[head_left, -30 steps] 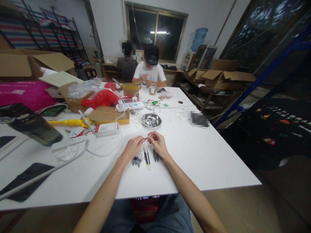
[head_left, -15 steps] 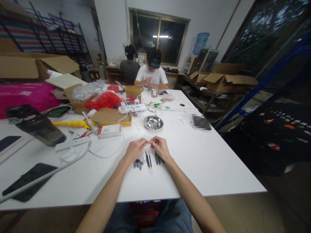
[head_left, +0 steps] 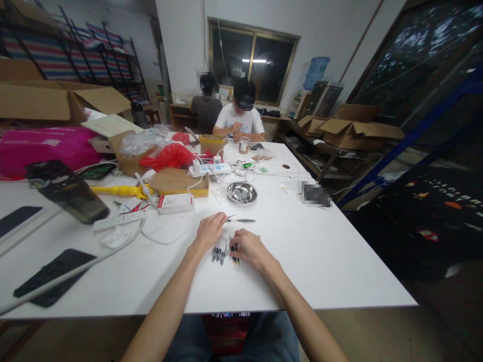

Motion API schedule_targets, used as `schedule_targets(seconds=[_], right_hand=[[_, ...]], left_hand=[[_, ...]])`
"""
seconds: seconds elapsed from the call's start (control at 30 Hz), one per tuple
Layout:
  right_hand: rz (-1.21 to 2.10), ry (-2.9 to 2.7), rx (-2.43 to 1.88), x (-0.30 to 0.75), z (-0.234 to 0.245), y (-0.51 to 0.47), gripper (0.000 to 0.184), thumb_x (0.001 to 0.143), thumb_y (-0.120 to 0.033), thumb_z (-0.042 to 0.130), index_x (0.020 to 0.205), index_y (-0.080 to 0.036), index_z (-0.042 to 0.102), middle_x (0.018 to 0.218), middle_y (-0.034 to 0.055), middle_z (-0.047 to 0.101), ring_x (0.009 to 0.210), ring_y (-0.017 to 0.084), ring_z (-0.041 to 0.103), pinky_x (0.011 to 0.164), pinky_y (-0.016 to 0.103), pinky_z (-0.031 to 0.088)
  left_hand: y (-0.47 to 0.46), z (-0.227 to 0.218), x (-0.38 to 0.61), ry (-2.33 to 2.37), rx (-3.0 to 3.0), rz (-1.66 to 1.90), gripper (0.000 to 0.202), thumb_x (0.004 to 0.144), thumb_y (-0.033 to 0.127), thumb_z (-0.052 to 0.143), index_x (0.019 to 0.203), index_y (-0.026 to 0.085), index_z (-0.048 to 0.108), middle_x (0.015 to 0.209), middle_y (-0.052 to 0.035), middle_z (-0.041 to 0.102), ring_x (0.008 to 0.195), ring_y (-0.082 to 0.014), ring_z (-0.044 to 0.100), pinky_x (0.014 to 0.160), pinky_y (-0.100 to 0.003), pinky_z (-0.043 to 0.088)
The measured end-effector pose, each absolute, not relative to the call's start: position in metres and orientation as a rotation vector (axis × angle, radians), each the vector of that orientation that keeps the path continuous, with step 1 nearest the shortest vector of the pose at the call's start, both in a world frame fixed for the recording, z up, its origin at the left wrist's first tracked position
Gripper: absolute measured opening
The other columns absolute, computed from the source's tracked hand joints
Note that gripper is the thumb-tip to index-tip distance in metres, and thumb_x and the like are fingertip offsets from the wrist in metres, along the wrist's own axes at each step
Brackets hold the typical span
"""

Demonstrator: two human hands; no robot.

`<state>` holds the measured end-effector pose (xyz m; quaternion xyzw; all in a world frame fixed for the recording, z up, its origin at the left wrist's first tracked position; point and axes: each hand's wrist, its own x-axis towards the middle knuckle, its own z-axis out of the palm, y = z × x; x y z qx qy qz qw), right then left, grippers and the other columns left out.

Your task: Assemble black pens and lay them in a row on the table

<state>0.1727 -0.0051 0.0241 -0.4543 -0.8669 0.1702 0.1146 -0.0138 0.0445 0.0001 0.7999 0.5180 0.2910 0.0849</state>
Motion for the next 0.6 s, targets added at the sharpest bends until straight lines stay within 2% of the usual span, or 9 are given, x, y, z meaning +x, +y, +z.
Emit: schedule_targets(seconds=[0.13,0.37,0.53,0.6], right_hand=[[0.449,-2.582,-1.325,0.17,0.022,-0.001,0.015,0.076,-0.026,0.082,0.089,-0.022,0.077,0.089,0.0055,0.068,0.088,0.022,0.061,0.071,0.028,0.041],[0.534,-2.52,-1.319,0.168,0.023,-0.001,0.01,0.077,-0.015,0.075,0.085,-0.02,0.077,0.087,0.0057,0.07,0.086,0.021,0.063,0.073,0.027,0.044],[0.777,-2.134,-1.176,0.186,0.04,0.011,0.008,0.078,-0.016,0.071,0.085,-0.018,0.074,0.084,0.0034,0.073,0.076,0.018,0.066,0.075,0.028,0.049],[0.911,-1.959,-1.101,0.196,0.044,0.024,0.011,0.079,-0.02,0.069,0.09,-0.017,0.072,0.084,0.0042,0.075,0.076,0.018,0.067,0.071,0.028,0.05]], left_hand=[[0.045,0.0,-0.014,1.53,2.399,0.865,0.026,0.102,0.031,0.037,0.09,0.025,0.06,0.087,-0.0008,0.07,0.082,-0.0176,0.065,0.068,-0.026,0.038],[0.044,0.001,-0.015,1.508,2.393,0.857,0.027,0.102,0.031,0.036,0.091,0.024,0.06,0.09,-0.0013,0.071,0.083,-0.0173,0.065,0.068,-0.025,0.039],[0.044,0.001,-0.016,1.482,2.387,0.883,0.027,0.102,0.032,0.037,0.09,0.024,0.06,0.089,-0.0013,0.071,0.083,-0.0174,0.065,0.069,-0.025,0.04],[0.044,0.001,-0.016,1.466,2.381,0.889,0.027,0.102,0.033,0.038,0.09,0.025,0.06,0.089,-0.0013,0.071,0.083,-0.0175,0.065,0.07,-0.025,0.041]])
